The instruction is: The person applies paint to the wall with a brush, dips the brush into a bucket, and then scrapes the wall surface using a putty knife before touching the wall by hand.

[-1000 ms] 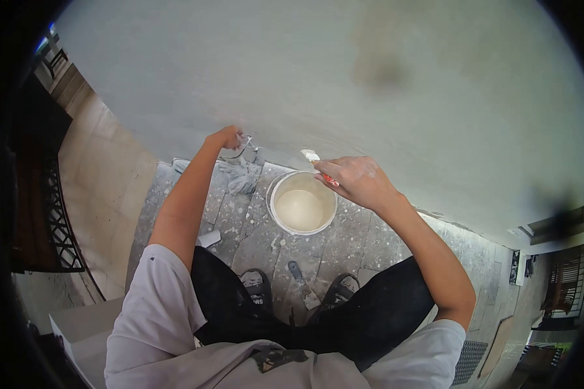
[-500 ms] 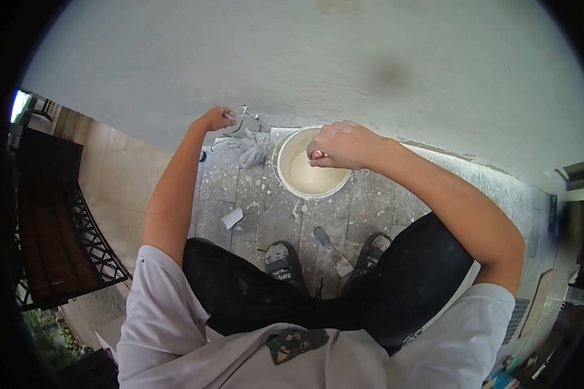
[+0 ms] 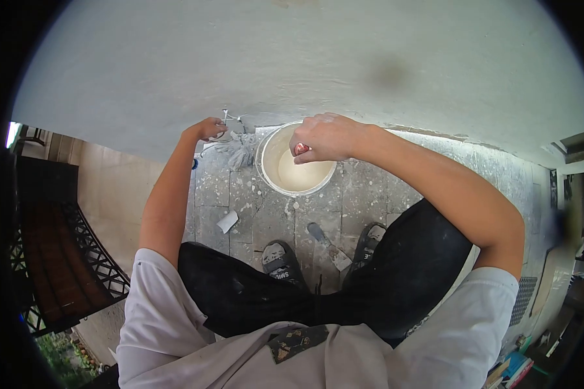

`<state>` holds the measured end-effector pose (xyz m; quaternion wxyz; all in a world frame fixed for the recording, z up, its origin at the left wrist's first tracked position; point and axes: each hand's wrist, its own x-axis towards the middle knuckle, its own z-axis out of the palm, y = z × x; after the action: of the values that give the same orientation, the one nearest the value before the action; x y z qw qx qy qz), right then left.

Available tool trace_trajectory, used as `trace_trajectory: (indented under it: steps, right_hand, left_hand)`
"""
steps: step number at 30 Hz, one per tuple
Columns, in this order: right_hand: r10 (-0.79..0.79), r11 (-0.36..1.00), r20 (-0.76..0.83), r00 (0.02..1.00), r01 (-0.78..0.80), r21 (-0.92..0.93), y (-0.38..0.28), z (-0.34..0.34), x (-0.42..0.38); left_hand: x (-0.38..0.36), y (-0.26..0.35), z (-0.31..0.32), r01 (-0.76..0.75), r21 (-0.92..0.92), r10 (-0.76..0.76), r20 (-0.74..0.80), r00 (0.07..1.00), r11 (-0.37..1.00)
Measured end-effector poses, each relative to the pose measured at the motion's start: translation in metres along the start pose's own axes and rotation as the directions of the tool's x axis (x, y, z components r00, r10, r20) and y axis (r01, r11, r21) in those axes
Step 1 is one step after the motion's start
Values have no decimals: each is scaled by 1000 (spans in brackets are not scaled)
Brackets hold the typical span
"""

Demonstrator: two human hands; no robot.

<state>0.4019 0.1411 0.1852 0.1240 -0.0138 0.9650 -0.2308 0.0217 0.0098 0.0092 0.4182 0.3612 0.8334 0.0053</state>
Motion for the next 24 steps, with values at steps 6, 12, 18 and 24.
trace_trajectory:
  steps: [6,12,18,24]
  right_hand:
    - [-35,999,-56,998,36,1,19,11,-1]
    - [8,1000,53,999,-8,-6,26,16,3]
    - [-63,998,67,996,60,36,35,22,7]
    - [4,998,42,999,-7,60,30,12,3]
  left_hand:
    - [18,-12,-7,-37,56,40,-47,998,998]
    - [-8,45,-25,-97,149,76,141,987,984]
    - [-26,115,-32,-299,67,285,159,945,952]
    - [-84,200,-27,-592,-44,593,38,804,805]
